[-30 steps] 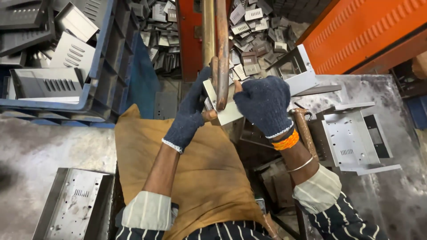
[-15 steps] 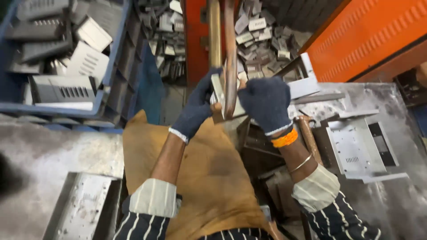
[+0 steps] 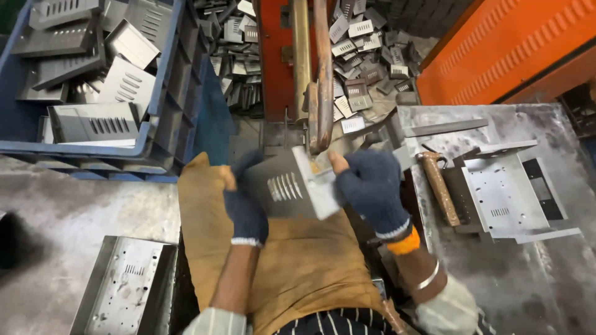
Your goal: Operating a spot welding machine to assemble and join metal enclosure components.
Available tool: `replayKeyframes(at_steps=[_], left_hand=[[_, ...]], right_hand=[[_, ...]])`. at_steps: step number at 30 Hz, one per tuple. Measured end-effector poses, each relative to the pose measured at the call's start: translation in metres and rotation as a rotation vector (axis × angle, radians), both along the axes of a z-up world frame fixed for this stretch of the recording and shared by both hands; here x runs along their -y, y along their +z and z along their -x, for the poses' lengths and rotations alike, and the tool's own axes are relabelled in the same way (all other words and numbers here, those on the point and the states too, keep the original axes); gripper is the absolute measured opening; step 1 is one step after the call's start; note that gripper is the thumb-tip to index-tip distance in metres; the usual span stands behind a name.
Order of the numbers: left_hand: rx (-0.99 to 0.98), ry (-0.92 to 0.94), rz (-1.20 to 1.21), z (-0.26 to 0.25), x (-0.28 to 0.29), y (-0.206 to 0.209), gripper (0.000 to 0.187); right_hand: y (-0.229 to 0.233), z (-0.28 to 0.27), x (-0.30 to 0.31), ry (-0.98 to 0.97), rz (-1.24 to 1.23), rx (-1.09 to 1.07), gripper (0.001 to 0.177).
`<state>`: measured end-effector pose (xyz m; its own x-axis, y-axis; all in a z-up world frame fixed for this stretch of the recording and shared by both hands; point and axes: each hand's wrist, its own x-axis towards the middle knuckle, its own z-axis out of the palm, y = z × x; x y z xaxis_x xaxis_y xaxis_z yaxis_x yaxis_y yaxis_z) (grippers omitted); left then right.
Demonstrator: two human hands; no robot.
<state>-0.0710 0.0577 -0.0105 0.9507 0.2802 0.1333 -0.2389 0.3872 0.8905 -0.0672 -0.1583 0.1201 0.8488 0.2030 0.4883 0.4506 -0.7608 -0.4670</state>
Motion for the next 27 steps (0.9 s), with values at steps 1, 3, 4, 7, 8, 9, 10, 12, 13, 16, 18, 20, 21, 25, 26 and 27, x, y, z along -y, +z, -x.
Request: replayKeyframes(at_steps=[1, 3, 4, 7, 8, 9, 10, 12, 13, 16, 18, 20, 21, 25, 26, 27], left_hand=[[-0.042, 0.136, 0.050, 0.012, -0.001, -0.011, 0.072], [-0.074, 0.137, -0.036, 0.018, -0.006, -0.007, 0.058], [-0.104, 0.137, -0.120, 0.019, -0.009, -0.004, 0.047], [-0.171, 0.145, -0.284, 0.028, -0.015, 0.015, 0.045], [-0.173, 0.150, -0.285, 0.025, -0.018, 0.043, 0.045], [-0.039, 0.169, -0.607, 0.018, -0.018, 0.072, 0.047], [0.099, 0.184, -0.929, 0.011, -0.018, 0.100, 0.049], [0.213, 0.198, -1.108, -0.018, -0.016, 0.127, 0.048], [0.331, 0.201, -1.294, -0.032, -0.015, 0.140, 0.047], [0.269, 0.074, -1.388, -0.070, -0.022, 0.159, 0.047], [0.298, 0.072, -1.427, -0.088, -0.027, 0.160, 0.047], [0.321, 0.064, -1.471, -0.099, -0.031, 0.158, 0.046], [0.348, 0.055, -1.481, -0.102, -0.031, 0.158, 0.046], [0.299, -0.009, -1.523, -0.108, -0.025, 0.158, 0.048], [0.298, -0.011, -1.522, -0.109, -0.024, 0.159, 0.048], [0.276, -0.016, -1.556, -0.110, -0.024, 0.160, 0.049]], right_hand=[[-0.010, 0.010, 0.001, -0.016, -0.112, -0.097, 0.038], [-0.032, 0.023, 0.003, 0.018, -0.461, -0.259, 0.030], [-0.042, 0.028, 0.005, 0.054, -0.809, -0.419, 0.025], [-0.055, 0.021, 0.012, 0.157, -1.346, -0.520, 0.024], [-0.055, 0.020, 0.014, 0.160, -1.346, -0.524, 0.024], [-0.053, 0.016, 0.018, 0.150, -1.317, -0.435, 0.026], [-0.051, 0.011, 0.023, 0.139, -1.286, -0.347, 0.030], [-0.036, 0.007, 0.014, 0.163, -1.163, -0.362, 0.037], [-0.029, 0.005, 0.009, 0.180, -1.050, -0.374, 0.044], [-0.017, -0.003, -0.009, 0.356, -0.985, -0.496, 0.067], [-0.018, -0.017, -0.016, 0.416, -0.994, -0.482, 0.074], [-0.024, -0.027, -0.017, 0.475, -1.008, -0.473, 0.082], [-0.029, -0.032, -0.015, 0.458, -0.917, -0.403, 0.084], [-0.040, -0.042, -0.011, 0.379, -0.791, -0.360, 0.092], [-0.042, -0.044, -0.010, 0.377, -0.791, -0.361, 0.092], [-0.043, -0.045, -0.010, 0.391, -0.859, -0.404, 0.091]])
